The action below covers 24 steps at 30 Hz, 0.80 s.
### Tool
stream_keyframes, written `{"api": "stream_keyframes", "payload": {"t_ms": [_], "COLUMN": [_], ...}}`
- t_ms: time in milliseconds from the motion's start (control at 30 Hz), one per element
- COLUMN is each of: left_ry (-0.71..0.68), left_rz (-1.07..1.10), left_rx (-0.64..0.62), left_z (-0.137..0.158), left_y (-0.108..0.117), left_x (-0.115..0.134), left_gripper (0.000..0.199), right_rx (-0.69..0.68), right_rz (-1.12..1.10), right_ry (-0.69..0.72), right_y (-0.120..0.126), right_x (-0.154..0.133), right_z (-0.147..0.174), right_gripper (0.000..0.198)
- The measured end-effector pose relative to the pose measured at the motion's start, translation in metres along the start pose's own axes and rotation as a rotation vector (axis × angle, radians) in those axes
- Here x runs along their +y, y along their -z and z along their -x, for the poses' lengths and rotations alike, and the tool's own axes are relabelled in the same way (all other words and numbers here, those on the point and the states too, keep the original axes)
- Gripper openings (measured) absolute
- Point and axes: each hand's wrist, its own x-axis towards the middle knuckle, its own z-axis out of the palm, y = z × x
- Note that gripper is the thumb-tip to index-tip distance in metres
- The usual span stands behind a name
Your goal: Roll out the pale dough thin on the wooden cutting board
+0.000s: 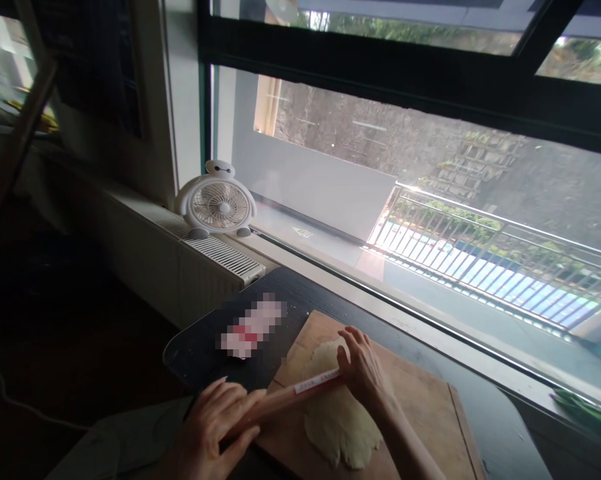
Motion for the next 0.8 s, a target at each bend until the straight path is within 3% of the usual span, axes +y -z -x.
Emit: {"api": "stream_keyframes", "payload": {"t_ms": [200, 300, 467, 633, 800], "left_ry": [0.106, 0.148, 0.125, 0.077, 0.083], "left_rz": [-0.015, 0.024, 0.06, 0.122, 0.15], "left_rx": [0.101, 0.124, 0.088, 0.127, 0.131], "left_z": [0.017, 0.013, 0.01, 0.014, 0.012], "left_y": [-0.001, 0.0, 0.006, -0.001, -0.009], "left_x": [-0.007, -0.002, 0.009, 0.016, 0.01], "left_gripper": [0.039, 0.037, 0.041, 0.044, 0.041], "right_rx": [-0.135, -0.159, -0.146, -0.014, -0.025], "right_rz": [0.031, 0.018, 0.016, -0.005, -0.005], "right_ry": [-0.032, -0.028, -0.052, 0.06, 0.067], "right_y": [-0.023, -0.028, -0.018, -0.008, -0.008], "right_x": [-0.019, -0.023, -0.013, 0.007, 0.002], "right_z": [-0.069, -0.083, -0.052, -0.001, -0.013], "right_gripper": [0.043, 0.045, 0.044, 0.036, 0.036]}}
